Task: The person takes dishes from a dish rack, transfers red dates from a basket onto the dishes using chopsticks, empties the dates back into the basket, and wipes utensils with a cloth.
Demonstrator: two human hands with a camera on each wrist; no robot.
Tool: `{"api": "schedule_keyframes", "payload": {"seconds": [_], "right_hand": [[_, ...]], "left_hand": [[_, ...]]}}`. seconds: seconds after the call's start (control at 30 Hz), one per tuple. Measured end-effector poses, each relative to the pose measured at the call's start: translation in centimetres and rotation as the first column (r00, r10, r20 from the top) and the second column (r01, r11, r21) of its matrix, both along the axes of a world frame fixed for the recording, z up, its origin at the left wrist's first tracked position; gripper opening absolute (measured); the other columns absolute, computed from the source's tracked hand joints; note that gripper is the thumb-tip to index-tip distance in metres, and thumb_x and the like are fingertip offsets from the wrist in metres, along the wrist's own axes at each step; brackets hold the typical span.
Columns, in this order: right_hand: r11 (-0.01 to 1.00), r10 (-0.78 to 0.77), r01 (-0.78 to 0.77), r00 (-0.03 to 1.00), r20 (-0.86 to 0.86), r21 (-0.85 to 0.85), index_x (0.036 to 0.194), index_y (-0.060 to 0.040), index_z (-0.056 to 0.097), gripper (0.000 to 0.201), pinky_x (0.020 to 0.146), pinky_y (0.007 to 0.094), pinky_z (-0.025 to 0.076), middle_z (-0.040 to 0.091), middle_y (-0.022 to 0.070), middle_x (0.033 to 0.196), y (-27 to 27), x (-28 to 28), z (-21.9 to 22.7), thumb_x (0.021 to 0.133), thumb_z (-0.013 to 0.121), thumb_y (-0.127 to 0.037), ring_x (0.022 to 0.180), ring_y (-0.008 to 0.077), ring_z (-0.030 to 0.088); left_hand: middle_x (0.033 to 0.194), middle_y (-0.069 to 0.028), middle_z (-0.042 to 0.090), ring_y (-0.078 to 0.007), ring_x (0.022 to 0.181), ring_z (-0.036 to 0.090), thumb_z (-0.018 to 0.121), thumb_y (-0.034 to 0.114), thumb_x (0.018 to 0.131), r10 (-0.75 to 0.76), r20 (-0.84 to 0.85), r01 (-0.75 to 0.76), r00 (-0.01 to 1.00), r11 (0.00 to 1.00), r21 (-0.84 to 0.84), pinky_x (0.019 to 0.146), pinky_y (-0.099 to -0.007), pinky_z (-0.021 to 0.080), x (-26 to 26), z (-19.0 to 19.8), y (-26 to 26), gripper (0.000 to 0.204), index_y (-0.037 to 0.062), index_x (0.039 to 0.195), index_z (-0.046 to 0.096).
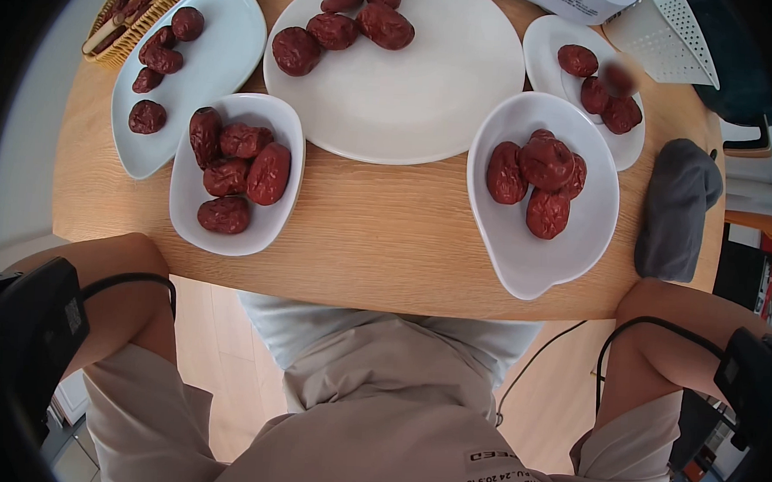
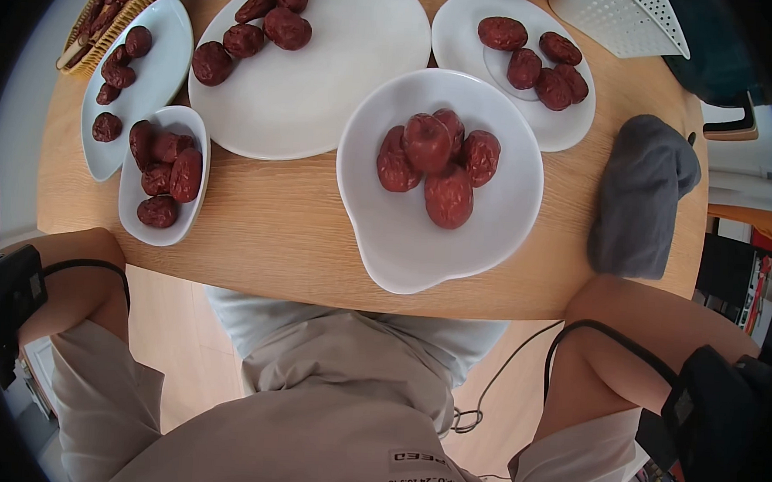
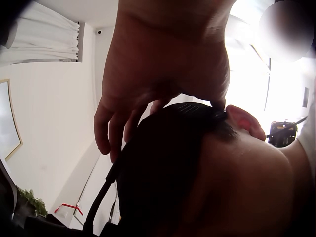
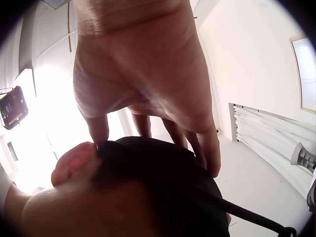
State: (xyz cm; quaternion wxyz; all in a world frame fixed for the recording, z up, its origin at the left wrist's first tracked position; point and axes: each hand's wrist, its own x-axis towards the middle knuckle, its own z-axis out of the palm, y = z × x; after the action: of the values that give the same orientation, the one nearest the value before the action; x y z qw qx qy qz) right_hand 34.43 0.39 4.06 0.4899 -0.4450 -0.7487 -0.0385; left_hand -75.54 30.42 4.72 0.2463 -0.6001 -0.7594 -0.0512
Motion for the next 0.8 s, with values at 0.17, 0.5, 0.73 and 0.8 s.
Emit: {"api": "schedule_keyframes", "payload": {"seconds": [0.17,0.5,0.73,0.8], "right_hand": [[1.0,0.005,-0.005,1.0,0.008,-0.007,0.085,0.0029,0.068,0.026,0.053,0.0251,0.045,0.062,0.0062,0.067,0.0,-0.1,0.0,0.092,0.064,-0.022,0.061,0.0094,0.055],[1.0,0.015,-0.015,1.0,0.0,-0.001,0.085,0.003,0.069,0.026,0.053,0.0252,0.045,0.062,0.0064,0.068,0.5,-0.4,-0.5,0.092,0.064,-0.022,0.062,0.0096,0.055],[1.0,0.002,-0.002,1.0,-0.008,-0.003,0.085,0.003,0.069,0.026,0.054,0.0252,0.045,0.063,0.0065,0.068,0.1,-0.6,-1.0,0.092,0.063,-0.021,0.062,0.0097,0.056],[1.0,0.002,-0.002,1.0,-0.006,-0.003,0.085,0.0031,0.069,0.026,0.054,0.0253,0.045,0.063,0.0066,0.068,0.1,-0.6,-1.0,0.092,0.063,-0.021,0.062,0.0097,0.056]], "left_hand": [[0.116,-0.0161,0.058,-0.0257,0.104,0.056,0.051,0.023,0.097,0.044,-0.021,-0.044,0.999,0.999,0.012,0.095,-0.0402,0.041,-0.1,-0.9,0.1,0.043,-0.004,0.13,0.049],[0.117,-0.0167,0.058,-0.0265,0.105,0.056,0.05,0.024,0.097,0.133,-0.085,-0.128,0.987,0.99,0.061,0.096,-0.041,0.041,-0.6,0.3,0.3,0.044,-0.004,0.131,0.049],[0.118,-0.0171,0.058,-0.027,0.106,0.056,0.05,0.024,0.097,0.176,-0.13,-0.165,0.976,0.982,0.093,0.096,-0.0416,0.041,-0.6,1.3,1.0,0.044,-0.004,0.131,0.049],[0.118,-0.0172,0.058,-0.0272,0.106,0.056,0.05,0.024,0.097,0.192,-0.138,-0.178,0.972,0.979,0.102,0.096,-0.0418,0.041,-0.9,1.3,0.1,0.044,-0.004,0.131,0.049]]}}
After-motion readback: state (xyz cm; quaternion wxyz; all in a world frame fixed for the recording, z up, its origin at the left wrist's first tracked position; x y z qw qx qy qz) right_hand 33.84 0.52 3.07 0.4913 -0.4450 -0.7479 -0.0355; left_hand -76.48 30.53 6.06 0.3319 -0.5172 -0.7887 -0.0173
